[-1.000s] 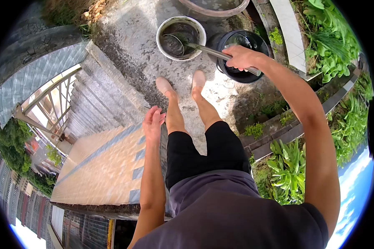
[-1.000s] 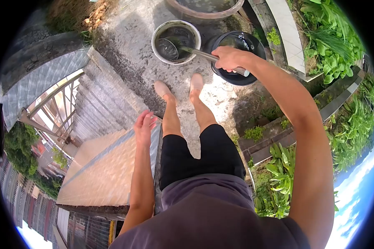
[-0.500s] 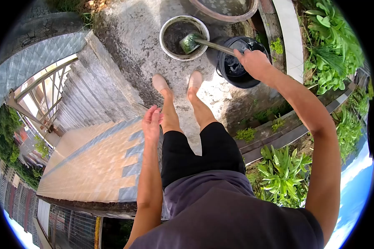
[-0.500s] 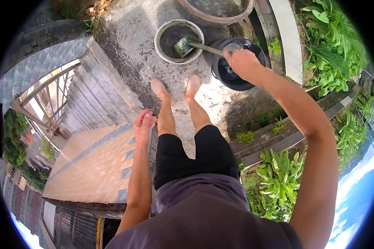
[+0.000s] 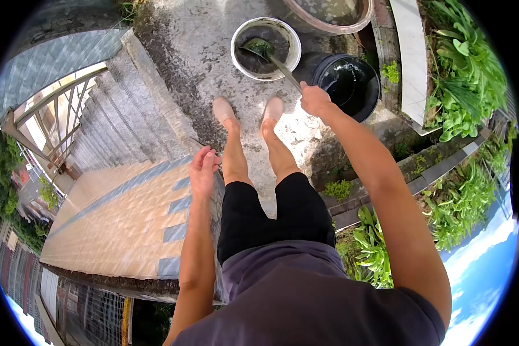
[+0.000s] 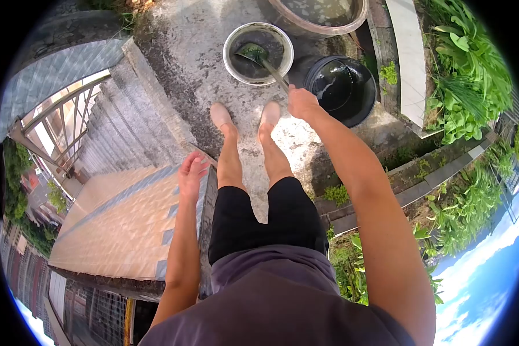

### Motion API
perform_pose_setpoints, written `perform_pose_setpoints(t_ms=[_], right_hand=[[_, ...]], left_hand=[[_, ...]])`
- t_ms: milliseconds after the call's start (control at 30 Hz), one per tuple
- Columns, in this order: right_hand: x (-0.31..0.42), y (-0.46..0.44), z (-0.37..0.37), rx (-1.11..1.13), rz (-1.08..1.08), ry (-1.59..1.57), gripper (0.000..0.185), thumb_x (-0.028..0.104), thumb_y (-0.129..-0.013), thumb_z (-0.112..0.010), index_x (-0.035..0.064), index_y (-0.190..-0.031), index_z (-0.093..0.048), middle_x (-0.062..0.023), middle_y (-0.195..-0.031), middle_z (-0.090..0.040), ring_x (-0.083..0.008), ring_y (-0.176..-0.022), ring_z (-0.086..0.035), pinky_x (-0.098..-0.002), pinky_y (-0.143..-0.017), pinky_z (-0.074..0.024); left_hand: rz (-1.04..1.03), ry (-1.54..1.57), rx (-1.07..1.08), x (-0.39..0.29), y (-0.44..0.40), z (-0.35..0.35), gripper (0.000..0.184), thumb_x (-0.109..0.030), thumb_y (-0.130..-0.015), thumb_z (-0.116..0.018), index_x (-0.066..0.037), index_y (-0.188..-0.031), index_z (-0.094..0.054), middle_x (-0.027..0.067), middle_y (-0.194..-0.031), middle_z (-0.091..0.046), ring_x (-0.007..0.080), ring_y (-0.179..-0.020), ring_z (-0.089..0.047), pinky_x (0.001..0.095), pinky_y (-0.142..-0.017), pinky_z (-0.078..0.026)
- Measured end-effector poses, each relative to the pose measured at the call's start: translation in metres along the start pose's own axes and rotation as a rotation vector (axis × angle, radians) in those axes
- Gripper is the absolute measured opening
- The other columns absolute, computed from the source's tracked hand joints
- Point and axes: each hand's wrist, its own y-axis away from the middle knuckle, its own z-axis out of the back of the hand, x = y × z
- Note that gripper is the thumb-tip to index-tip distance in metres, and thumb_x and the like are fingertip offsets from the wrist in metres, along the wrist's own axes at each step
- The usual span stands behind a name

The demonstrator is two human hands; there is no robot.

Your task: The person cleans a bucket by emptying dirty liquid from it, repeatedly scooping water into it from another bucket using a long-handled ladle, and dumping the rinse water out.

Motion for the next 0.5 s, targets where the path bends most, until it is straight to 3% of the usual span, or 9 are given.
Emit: perform_pose_setpoints(t_ms=[67,100,167,200,267,367,500], right_hand=[[0.007,-0.01,-0.014,-0.081,0.088,-0.099,0.029,0.013,-0.085,-0.056,-0.0024,-0.109,-0.052,-0.0231,-0.092,-0.067,-0.0344,-0.086,-0.068,-0.0444,-0.077,-0.0533],[0.011,-0.014,-0.015,-0.082,0.089,-0.102,0.029,0.013,-0.085,-0.056,-0.0024,-0.109,-0.052,-0.0231,-0.092,-0.067,-0.0344,-0.086,-0.068,-0.0444,-0.077,-0.0533],[0.016,-0.025,-0.013,0.232,-0.083,-0.594,0.022,0.015,-0.087,-0.061,-0.0001,-0.101,-0.054,-0.013,-0.078,-0.063,-0.0214,-0.061,-0.062,-0.0371,-0.058,-0.0516],[0.016,-0.026,-0.014,0.234,-0.082,-0.594,0.022,0.015,-0.087,-0.061,-0.0001,-0.101,-0.054,-0.013,-0.078,-0.063,-0.0214,-0.061,-0.062,-0.0371,-0.058,-0.0516],[0.013,-0.025,-0.011,0.302,-0.132,-1.167,0.019,0.015,-0.087,-0.064,0.0003,-0.097,-0.057,-0.0091,-0.069,-0.06,-0.015,-0.053,-0.056,-0.0315,-0.049,-0.0461],[0.008,-0.012,-0.005,0.332,-0.141,-1.415,0.012,0.014,-0.091,-0.06,0.0032,-0.093,-0.055,-0.0023,-0.066,-0.053,-0.0085,-0.051,-0.049,-0.0259,-0.042,-0.0394],[0.011,0.007,-0.002,0.343,-0.124,-1.719,0.011,0.012,-0.093,-0.058,0.0033,-0.093,-0.051,-0.0035,-0.07,-0.055,-0.0076,-0.052,-0.05,-0.0233,-0.041,-0.0387]], left_hand=[[-0.006,-0.039,-0.006,0.0,0.0,0.002,0.04,-0.024,-0.095,-0.059,0.0,-0.126,-0.055,0.0089,-0.113,-0.065,0.0118,-0.089,-0.064,0.0248,-0.074,-0.05],[-0.007,-0.043,-0.007,-0.001,-0.001,0.004,0.04,-0.024,-0.095,-0.059,0.0,-0.126,-0.055,0.0089,-0.113,-0.065,0.0118,-0.089,-0.064,0.0248,-0.074,-0.05],[0.034,-0.083,0.004,0.0,-0.003,0.005,0.046,-0.032,-0.093,-0.061,-0.002,-0.128,-0.055,0.0091,-0.117,-0.064,0.0162,-0.096,-0.065,0.0296,-0.08,-0.051],[0.036,-0.083,0.002,0.001,-0.003,0.006,0.046,-0.032,-0.093,-0.061,-0.002,-0.128,-0.055,0.0091,-0.117,-0.064,0.0162,-0.096,-0.065,0.0296,-0.08,-0.051],[0.042,-0.088,0.011,0.001,-0.007,0.004,0.044,-0.03,-0.094,-0.06,-0.002,-0.127,-0.055,0.009,-0.116,-0.064,0.0156,-0.095,-0.065,0.0289,-0.08,-0.05],[0.033,-0.087,0.012,0.0,-0.007,0.001,0.042,-0.029,-0.094,-0.059,-0.002,-0.127,-0.055,0.0087,-0.115,-0.065,0.0151,-0.094,-0.064,0.0287,-0.079,-0.05],[0.022,-0.101,0.031,0.0,-0.01,-0.003,0.042,-0.028,-0.094,-0.059,-0.001,-0.127,-0.055,0.0086,-0.115,-0.065,0.015,-0.094,-0.064,0.0287,-0.08,-0.05]])
